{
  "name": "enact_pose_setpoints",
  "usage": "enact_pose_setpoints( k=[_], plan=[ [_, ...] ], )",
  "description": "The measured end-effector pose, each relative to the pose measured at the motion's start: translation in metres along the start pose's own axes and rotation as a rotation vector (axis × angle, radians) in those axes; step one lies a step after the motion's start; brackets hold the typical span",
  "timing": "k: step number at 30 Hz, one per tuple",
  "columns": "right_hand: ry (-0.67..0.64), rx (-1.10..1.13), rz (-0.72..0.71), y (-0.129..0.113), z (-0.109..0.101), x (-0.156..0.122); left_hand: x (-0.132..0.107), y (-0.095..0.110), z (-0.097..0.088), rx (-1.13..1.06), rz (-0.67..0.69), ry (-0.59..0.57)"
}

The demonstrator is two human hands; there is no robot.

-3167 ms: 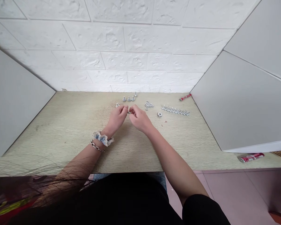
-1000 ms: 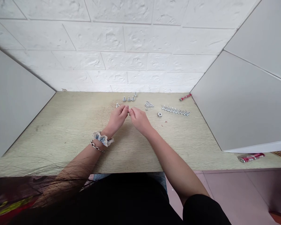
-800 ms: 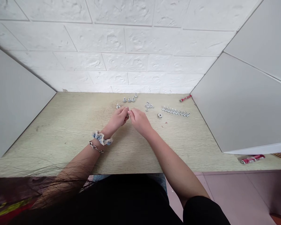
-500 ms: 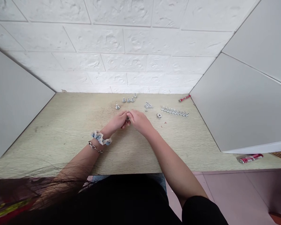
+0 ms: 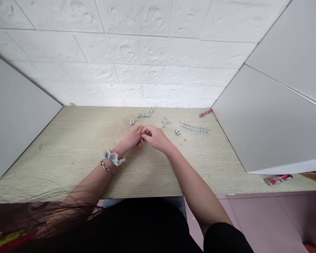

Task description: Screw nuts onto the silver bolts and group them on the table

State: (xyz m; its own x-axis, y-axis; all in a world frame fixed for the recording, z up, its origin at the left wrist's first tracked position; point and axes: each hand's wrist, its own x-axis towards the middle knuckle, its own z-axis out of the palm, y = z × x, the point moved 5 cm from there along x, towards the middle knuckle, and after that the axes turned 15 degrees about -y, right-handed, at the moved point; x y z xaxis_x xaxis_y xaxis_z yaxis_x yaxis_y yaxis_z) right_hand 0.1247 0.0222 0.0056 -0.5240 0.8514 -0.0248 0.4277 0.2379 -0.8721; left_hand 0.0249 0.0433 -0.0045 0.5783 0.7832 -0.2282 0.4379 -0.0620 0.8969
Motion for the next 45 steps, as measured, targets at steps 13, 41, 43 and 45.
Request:
enact_pose_setpoints(
  k=[13,41,43,45],
  plan=[
    [-0.025,-0.378,0.069,0.006,0.013,0.006,-0.006,-0.002,-0.023,0.667,-0.037,0.311],
    [0.375,0.192,0.082,0.01,-0.017,0.002,-0.006,0.005,-0.017,0.58,0.034,0.262],
    [0.509,0.243,-0.018,-0.007,-0.034,-0.008,-0.007,0.014,-0.009,0.444,0.048,0.16],
    [0.616,0.223,-0.16,-0.029,-0.05,-0.024,-0.014,0.03,0.005,0.171,0.039,-0.047]
  ],
)
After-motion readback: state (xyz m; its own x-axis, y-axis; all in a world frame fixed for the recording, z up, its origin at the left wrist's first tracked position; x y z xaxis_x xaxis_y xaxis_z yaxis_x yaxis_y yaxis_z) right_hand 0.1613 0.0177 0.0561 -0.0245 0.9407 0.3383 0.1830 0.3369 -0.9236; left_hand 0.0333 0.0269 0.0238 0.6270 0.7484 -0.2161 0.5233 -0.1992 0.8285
